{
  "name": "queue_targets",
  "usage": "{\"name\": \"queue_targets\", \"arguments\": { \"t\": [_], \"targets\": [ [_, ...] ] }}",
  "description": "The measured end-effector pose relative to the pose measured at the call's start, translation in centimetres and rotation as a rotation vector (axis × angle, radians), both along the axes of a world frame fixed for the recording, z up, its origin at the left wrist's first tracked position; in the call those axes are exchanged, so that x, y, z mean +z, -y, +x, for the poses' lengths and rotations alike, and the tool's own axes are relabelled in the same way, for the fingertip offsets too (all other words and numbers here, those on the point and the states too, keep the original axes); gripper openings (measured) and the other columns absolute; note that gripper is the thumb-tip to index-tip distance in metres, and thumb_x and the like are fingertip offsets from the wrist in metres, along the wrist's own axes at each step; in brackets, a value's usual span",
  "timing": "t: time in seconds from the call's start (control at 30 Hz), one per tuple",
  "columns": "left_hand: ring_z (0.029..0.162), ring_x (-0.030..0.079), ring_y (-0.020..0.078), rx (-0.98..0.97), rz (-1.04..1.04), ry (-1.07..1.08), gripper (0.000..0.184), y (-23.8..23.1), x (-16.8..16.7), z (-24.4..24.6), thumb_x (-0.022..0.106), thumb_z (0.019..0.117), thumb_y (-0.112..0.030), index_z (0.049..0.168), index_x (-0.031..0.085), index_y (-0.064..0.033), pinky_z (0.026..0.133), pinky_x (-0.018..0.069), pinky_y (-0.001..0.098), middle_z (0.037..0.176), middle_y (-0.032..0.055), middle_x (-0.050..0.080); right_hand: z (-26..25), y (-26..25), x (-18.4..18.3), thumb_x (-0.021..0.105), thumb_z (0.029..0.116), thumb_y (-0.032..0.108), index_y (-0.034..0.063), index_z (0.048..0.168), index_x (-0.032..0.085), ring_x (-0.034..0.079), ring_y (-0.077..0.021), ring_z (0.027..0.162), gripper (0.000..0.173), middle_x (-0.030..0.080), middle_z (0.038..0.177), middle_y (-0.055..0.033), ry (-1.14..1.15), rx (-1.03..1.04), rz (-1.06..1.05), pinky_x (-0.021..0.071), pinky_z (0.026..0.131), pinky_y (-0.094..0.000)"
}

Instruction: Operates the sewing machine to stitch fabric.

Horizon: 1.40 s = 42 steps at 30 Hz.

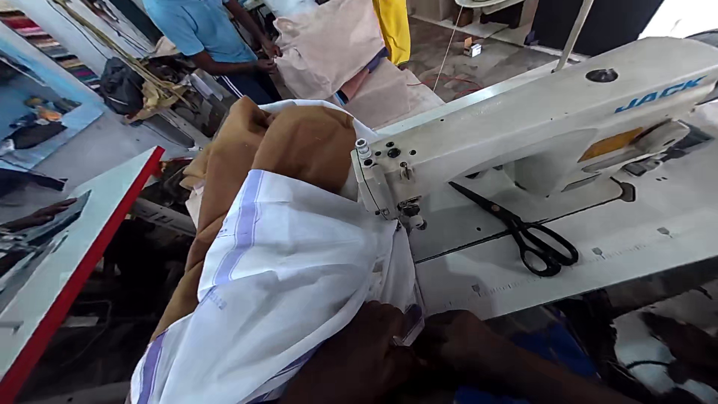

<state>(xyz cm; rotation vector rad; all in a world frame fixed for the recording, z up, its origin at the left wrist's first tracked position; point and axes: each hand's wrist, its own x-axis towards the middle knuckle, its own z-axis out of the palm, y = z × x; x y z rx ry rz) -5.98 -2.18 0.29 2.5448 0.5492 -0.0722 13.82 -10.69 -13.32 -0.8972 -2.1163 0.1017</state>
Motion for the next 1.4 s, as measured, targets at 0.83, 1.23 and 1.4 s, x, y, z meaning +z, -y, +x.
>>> {"name": "queue_targets", "arguments": {
  "t": [0.83, 1.23, 1.4],
  "targets": [
    [0.119, 0.065, 0.0388, -0.075, 0.098, -0.45, 0.04, 0.0, -1.2, 5.1, 0.071, 0.0939, -0.026, 0.12, 0.069, 0.0048, 0.109, 0.0426, 0.0554, 0.121, 0.0226, 0.071, 0.4, -0.9, 0.1, 0.066, 0.0892, 0.008, 0.0116, 0.078, 0.072, 0.074, -0.0183, 0.08, 0.012, 0.073, 0.076, -0.0034, 0.125, -0.185, 0.092, 0.0576, 0.09, -0.034],
    [0.148, 0.041, 0.036, -0.026, 0.01, -0.395, 0.041, -0.8, -0.6, 4.1, 0.062, 0.1007, -0.026, 0.134, 0.065, -0.0028, 0.118, 0.0231, 0.0668, 0.15, 0.0136, 0.057, 0.2, -1.3, -0.2, 0.062, 0.0911, 0.008, 0.0128, 0.081, 0.072, 0.075, -0.0168, 0.08, 0.015, 0.075, 0.08, -0.0028, 0.17, -0.194, 0.115, 0.0593, 0.082, -0.0333],
    [0.15, 0.038, 0.0356, -0.048, -0.049, -0.385, 0.037, -1.4, -0.6, 3.9, 0.059, 0.1027, -0.023, 0.132, 0.066, -0.0016, 0.12, 0.0177, 0.0679, 0.147, 0.0133, 0.06, 0.2, -1.3, 0.0, 0.064, 0.091, 0.008, 0.0129, 0.081, 0.073, 0.076, -0.0167, 0.081, 0.014, 0.077, 0.083, -0.0031, 0.181, -0.18, 0.072, 0.0597, 0.083, -0.0357]
  ]
}}
